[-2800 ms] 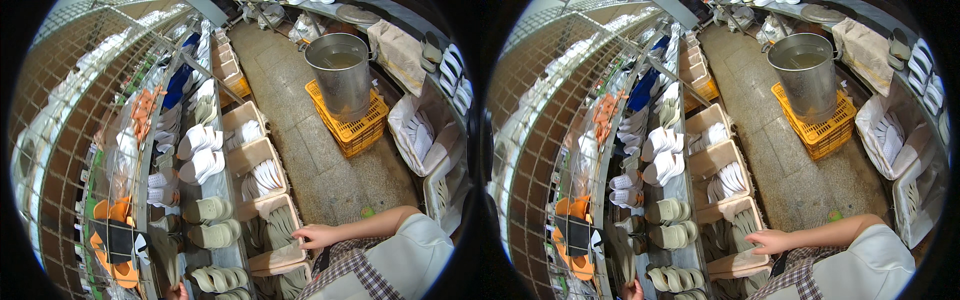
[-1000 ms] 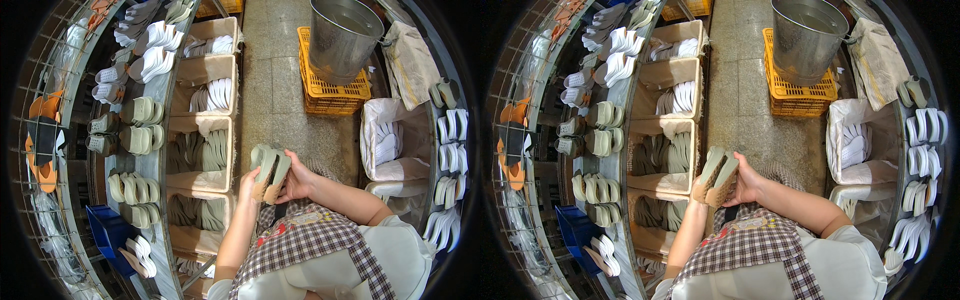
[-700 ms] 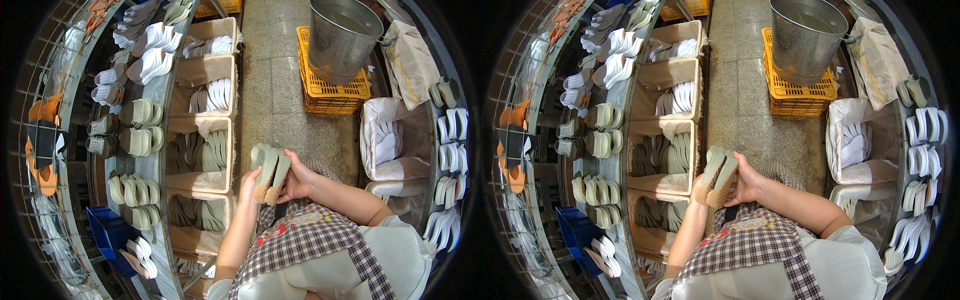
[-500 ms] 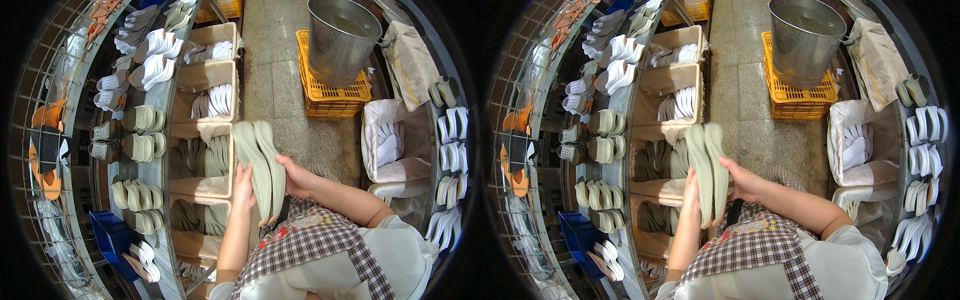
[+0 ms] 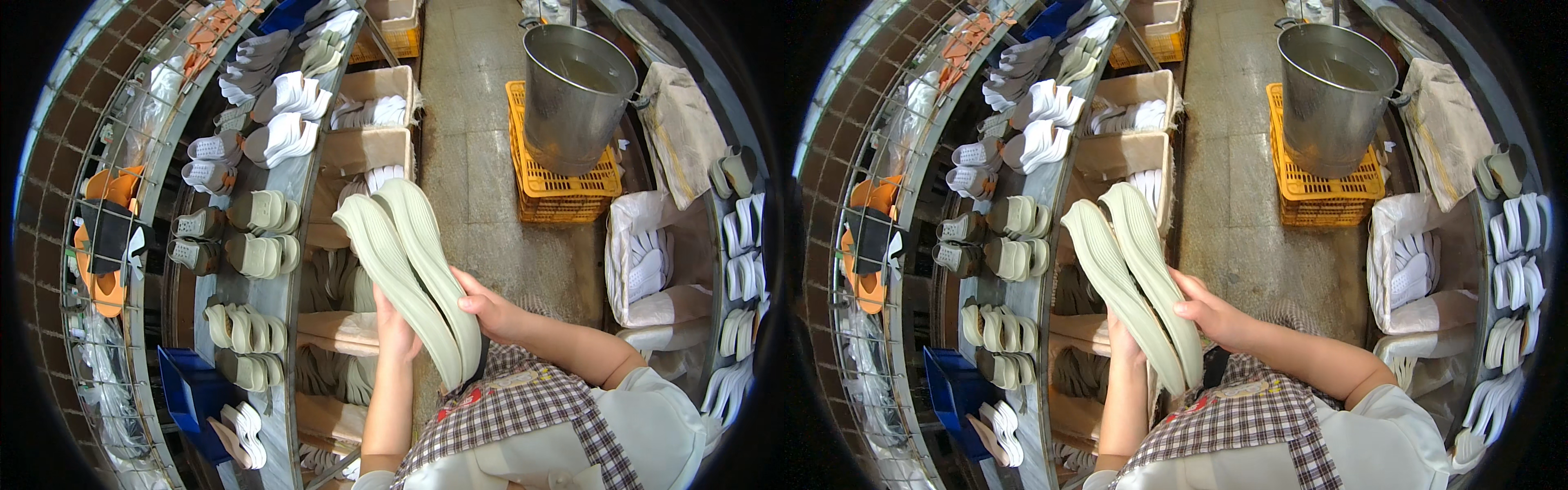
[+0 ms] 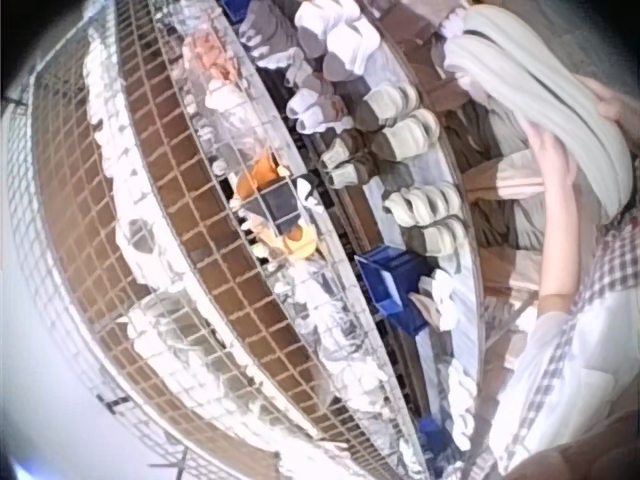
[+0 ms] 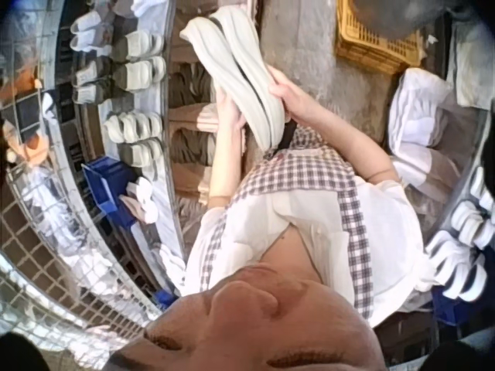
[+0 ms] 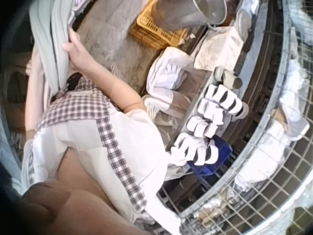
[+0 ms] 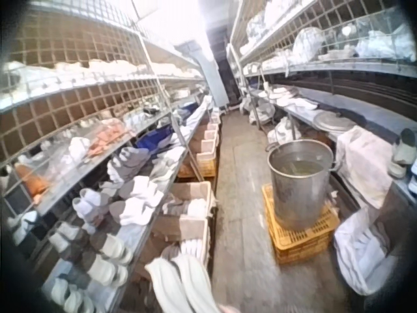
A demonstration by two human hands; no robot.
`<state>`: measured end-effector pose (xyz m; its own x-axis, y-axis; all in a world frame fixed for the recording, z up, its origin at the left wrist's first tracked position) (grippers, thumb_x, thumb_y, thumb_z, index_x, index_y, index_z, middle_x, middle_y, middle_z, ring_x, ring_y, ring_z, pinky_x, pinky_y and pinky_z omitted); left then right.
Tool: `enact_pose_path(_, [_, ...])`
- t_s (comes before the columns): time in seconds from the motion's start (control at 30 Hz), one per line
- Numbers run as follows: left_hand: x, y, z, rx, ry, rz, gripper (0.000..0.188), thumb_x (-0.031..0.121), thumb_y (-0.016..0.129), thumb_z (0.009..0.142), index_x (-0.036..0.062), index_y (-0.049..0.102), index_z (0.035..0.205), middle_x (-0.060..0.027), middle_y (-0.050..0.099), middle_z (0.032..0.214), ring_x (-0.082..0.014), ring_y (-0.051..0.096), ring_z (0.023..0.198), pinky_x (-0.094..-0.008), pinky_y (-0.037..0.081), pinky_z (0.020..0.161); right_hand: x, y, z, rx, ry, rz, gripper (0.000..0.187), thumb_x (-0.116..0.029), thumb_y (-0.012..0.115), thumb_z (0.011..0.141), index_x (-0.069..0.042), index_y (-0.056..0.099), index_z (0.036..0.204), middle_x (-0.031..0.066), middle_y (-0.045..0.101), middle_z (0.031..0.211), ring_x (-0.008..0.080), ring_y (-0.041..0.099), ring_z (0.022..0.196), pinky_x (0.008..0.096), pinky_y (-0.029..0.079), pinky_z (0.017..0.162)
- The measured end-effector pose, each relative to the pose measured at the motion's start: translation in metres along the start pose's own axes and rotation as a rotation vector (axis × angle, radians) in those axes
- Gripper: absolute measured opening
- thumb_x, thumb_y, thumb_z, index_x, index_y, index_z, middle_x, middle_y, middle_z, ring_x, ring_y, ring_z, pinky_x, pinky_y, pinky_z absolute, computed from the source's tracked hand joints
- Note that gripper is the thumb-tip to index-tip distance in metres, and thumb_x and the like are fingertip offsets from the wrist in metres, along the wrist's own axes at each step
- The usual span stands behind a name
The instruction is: The person repeatedly picks up stacks of white and green slippers from a conveyor belt, turns them over to inspect the soles, and places them into fabric bins. The person continues this cycle throughout the clip, handling multiple batches of slippers.
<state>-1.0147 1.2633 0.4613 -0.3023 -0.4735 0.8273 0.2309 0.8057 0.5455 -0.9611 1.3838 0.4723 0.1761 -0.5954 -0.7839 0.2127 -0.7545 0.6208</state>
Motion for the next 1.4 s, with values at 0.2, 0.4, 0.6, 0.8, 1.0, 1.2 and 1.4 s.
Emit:
enact_pose_path(0.2, [0.01, -0.005, -0.006, 0.093, 0.118, 0.125, 0.063, 0.009, 0.059, 0.089, 0.0132, 0.023, 0.14, -0.0084, 0.04, 0.134, -0.0225, 0.045, 0.121, -0.0382, 0.041, 0.099, -0.019, 0.001, -0.001, -0.073, -0.01, -0.281, 0.078, -0.035, 0.055, 0.087, 0.003, 0.018, 0.144, 0.0198, 0.018, 0.147, 0.0293, 0.016, 0.138, 0.04, 0.014, 0.113])
enact_pose_path(0.4, [0.022, -0.012, -0.012, 0.056, 0.302, 0.376, 0.063, 0.015, 0.061, 0.09, 0.0051, 0.024, 0.14, -0.0098, 0.04, 0.135, -0.0217, 0.042, 0.122, -0.0373, 0.036, 0.102, -0.034, -0.001, -0.004, -0.146, 0.0, -0.509, 0.084, -0.033, 0.072, 0.08, 0.002, 0.026, 0.141, 0.0172, 0.028, 0.136, 0.0293, 0.023, 0.132, 0.0381, 0.022, 0.11])
enact_pose_path(0.6, [0.032, -0.005, -0.017, 0.014, 0.279, 0.422, 0.059, 0.014, 0.061, 0.088, 0.0014, 0.03, 0.137, -0.0126, 0.044, 0.133, -0.0237, 0.043, 0.122, -0.0381, 0.034, 0.103, -0.034, 0.001, -0.003, -0.234, 0.002, -0.501, 0.081, -0.03, 0.075, 0.077, 0.001, 0.032, 0.139, 0.0154, 0.029, 0.133, 0.0274, 0.026, 0.129, 0.0372, 0.025, 0.109])
enact_pose_path(0.8, [0.017, 0.014, -0.027, 0.025, -0.247, -0.25, 0.051, 0.033, 0.052, 0.093, 0.0015, 0.04, 0.132, -0.0139, 0.049, 0.13, -0.0253, 0.051, 0.116, -0.0406, 0.043, 0.097, -0.064, -0.003, 0.012, -0.224, -0.409, -1.02, 0.048, -0.009, 0.059, 0.087, -0.002, 0.045, 0.132, 0.0144, 0.037, 0.142, 0.0259, 0.03, 0.134, 0.0386, 0.025, 0.11])
enact_pose_path(1.0, [0.006, -0.007, -0.025, 0.214, -0.215, 0.04, 0.042, 0.031, 0.048, 0.095, 0.0026, 0.047, 0.127, -0.012, 0.057, 0.118, -0.0221, 0.059, 0.103, -0.0345, 0.052, 0.084, -0.026, -0.011, 0.01, -0.189, -0.002, -0.342, 0.041, -0.017, 0.052, 0.092, -0.001, 0.045, 0.129, 0.0149, 0.026, 0.149, 0.0271, 0.024, 0.138, 0.0403, 0.022, 0.112])
enact_pose_path(1.2, [0.0, 0.001, -0.023, 0.068, -0.096, -0.256, 0.044, 0.035, 0.05, 0.093, 0.0017, 0.048, 0.122, -0.011, 0.058, 0.109, -0.0218, 0.059, 0.097, -0.0313, 0.054, 0.076, -0.015, 0.012, 0.0, -0.044, -0.053, -0.161, 0.06, -0.027, 0.062, 0.082, -0.004, 0.034, 0.129, 0.0205, 0.024, 0.147, 0.0314, 0.022, 0.138, 0.0424, 0.024, 0.111])
enact_pose_path(1.4, [0.036, 0.016, -0.043, -0.135, 0.087, -0.791, 0.035, 0.028, 0.052, 0.09, 0.0014, 0.045, 0.112, -0.0099, 0.041, 0.099, -0.0206, 0.038, 0.082, -0.0311, 0.039, 0.067, -0.045, -0.001, -0.008, -0.111, -0.083, 0.75, 0.07, -0.049, 0.047, 0.081, -0.004, 0.042, 0.134, 0.02, 0.05, 0.127, 0.0378, 0.053, 0.113, 0.0592, 0.048, 0.086])
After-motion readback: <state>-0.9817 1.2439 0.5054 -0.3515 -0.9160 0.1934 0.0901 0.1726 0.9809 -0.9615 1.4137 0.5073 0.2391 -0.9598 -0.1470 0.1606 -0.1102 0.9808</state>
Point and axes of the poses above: each hand's wrist, its own z-axis towards the middle knuckle, its own y-axis out of the palm, x = y × z, the point moved 7 cm from there along z, towards the middle knuckle
